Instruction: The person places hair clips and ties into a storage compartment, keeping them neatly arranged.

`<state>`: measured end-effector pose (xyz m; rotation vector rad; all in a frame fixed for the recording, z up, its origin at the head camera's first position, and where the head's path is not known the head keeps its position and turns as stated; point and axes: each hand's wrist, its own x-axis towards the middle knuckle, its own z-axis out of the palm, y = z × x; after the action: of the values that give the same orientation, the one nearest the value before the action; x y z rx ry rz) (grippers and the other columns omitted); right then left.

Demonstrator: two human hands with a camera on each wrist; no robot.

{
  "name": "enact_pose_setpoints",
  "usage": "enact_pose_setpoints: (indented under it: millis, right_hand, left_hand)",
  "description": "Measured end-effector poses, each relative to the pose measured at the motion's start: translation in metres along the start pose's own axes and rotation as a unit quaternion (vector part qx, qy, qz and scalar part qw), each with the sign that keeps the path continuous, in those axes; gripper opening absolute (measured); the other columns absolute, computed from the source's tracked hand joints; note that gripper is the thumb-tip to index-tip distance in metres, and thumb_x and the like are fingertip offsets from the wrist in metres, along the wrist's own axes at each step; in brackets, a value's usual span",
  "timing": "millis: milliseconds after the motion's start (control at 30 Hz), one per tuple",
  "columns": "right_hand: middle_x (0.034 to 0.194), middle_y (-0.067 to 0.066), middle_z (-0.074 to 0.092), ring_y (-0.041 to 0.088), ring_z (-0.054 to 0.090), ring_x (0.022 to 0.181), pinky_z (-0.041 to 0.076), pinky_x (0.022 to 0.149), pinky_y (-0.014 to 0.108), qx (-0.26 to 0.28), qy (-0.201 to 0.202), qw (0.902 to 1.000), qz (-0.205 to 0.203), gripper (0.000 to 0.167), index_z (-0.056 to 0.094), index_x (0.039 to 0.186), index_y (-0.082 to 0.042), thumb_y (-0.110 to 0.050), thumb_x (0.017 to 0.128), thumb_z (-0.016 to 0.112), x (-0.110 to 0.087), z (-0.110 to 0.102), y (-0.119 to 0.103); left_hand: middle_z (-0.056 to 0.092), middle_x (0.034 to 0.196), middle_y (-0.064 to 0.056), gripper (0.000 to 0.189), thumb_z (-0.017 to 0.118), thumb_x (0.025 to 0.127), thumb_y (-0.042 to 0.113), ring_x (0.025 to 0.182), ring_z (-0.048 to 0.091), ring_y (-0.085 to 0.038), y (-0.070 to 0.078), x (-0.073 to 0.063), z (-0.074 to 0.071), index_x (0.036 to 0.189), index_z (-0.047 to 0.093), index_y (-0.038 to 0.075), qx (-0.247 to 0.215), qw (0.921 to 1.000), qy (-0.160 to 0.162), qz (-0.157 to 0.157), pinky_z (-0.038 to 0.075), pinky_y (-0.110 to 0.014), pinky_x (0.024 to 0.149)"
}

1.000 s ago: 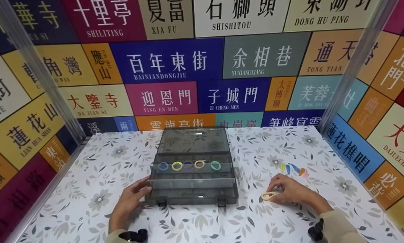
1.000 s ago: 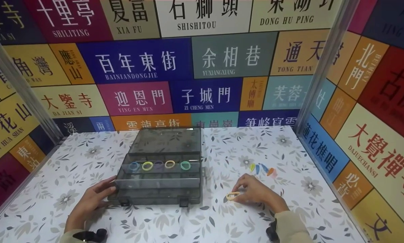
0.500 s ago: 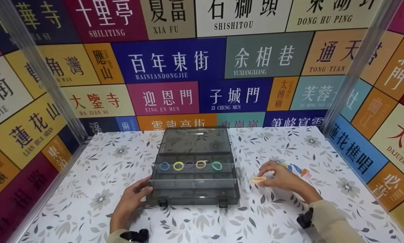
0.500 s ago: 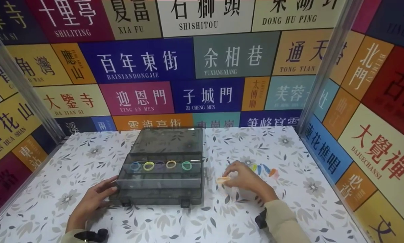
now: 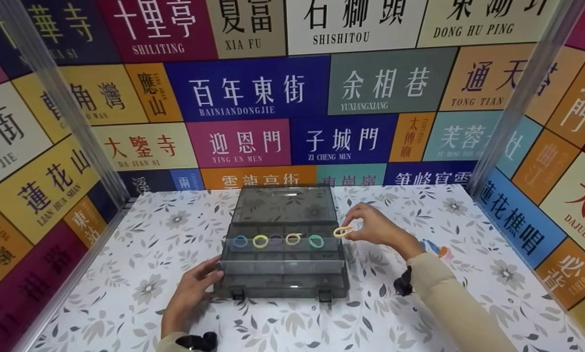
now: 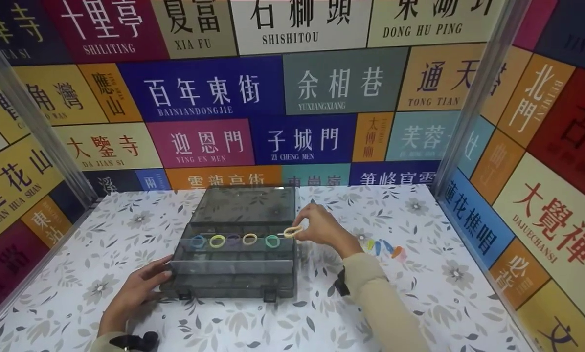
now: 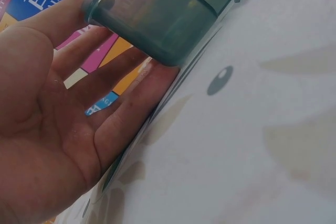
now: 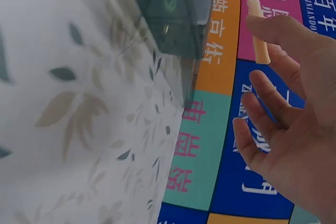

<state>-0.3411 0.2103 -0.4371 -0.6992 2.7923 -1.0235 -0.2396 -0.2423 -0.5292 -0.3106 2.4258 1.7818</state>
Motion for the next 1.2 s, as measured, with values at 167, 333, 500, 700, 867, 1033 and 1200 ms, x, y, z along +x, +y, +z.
enact_pose_setpoints:
  millis: [167,333,500,700,867,1033,1200]
  right_hand:
    - [0.127,0.017,0.055,0.036,0.054,0.120,0.049,0.099,0.055,-0.046,-0.016,0.9988,0.013,0.015,0.076,0.095,-0.014,-0.018,0.082,0.082,0.019,0.009,-0.011]
    - [0.130,0.015,0.054,0.036,0.052,0.123,0.048,0.100,0.056,-0.083,-0.010,0.9960,0.031,0.013,0.077,0.091,-0.016,-0.020,0.081,0.083,0.033,0.015,-0.017]
    - [0.130,0.016,0.054,0.036,0.051,0.121,0.048,0.097,0.056,-0.098,-0.003,0.9946,0.034,0.011,0.078,0.089,-0.014,-0.020,0.082,0.083,0.042,0.022,-0.017]
    - [0.130,0.016,0.056,0.036,0.051,0.122,0.047,0.099,0.057,-0.109,-0.006,0.9924,0.056,0.012,0.079,0.090,-0.012,-0.020,0.082,0.083,0.050,0.030,-0.016]
    - [0.122,0.013,0.059,0.035,0.052,0.114,0.047,0.094,0.058,-0.127,-0.016,0.9880,0.086,0.011,0.078,0.085,-0.013,-0.021,0.081,0.084,0.055,0.036,-0.019]
    - [0.111,0.013,0.061,0.033,0.055,0.097,0.048,0.087,0.057,-0.145,-0.018,0.9831,0.110,0.016,0.078,0.082,-0.012,-0.026,0.080,0.085,0.057,0.041,-0.022]
    - [0.112,0.017,0.059,0.034,0.054,0.098,0.046,0.093,0.062,-0.152,-0.015,0.9811,0.119,0.016,0.078,0.084,-0.009,-0.023,0.080,0.084,0.058,0.046,-0.020]
  left_hand:
    - [0.050,0.152,-0.016,0.054,0.069,0.095,0.031,0.136,0.051,-0.039,-0.002,0.000,0.000,0.145,0.054,0.022,0.001,1.0000,-0.002,-0.004,0.058,-0.052,0.092]
    - [0.051,0.151,-0.017,0.052,0.069,0.095,0.028,0.135,0.052,-0.039,-0.004,-0.001,-0.001,0.145,0.055,0.020,-0.013,0.9999,-0.005,0.008,0.059,-0.050,0.088]
    - [0.051,0.150,-0.018,0.051,0.068,0.096,0.025,0.134,0.053,-0.038,-0.005,-0.002,-0.001,0.145,0.055,0.019,-0.029,0.9993,-0.005,0.021,0.059,-0.049,0.086]
    - [0.051,0.150,-0.018,0.052,0.068,0.096,0.026,0.134,0.053,-0.038,-0.005,-0.003,-0.001,0.146,0.054,0.019,-0.024,0.9996,-0.001,0.015,0.059,-0.052,0.086]
    - [0.051,0.150,-0.018,0.052,0.068,0.096,0.025,0.135,0.053,-0.039,-0.004,-0.005,-0.002,0.145,0.055,0.019,-0.034,0.9992,-0.007,0.019,0.058,-0.053,0.089]
    - [0.051,0.151,-0.017,0.052,0.068,0.096,0.026,0.136,0.051,-0.039,-0.003,-0.005,-0.002,0.145,0.055,0.019,-0.034,0.9993,-0.008,0.016,0.058,-0.053,0.090]
    - [0.051,0.151,-0.016,0.052,0.069,0.095,0.026,0.137,0.051,-0.038,-0.002,-0.003,-0.001,0.145,0.055,0.020,-0.035,0.9993,-0.008,0.011,0.057,-0.052,0.092]
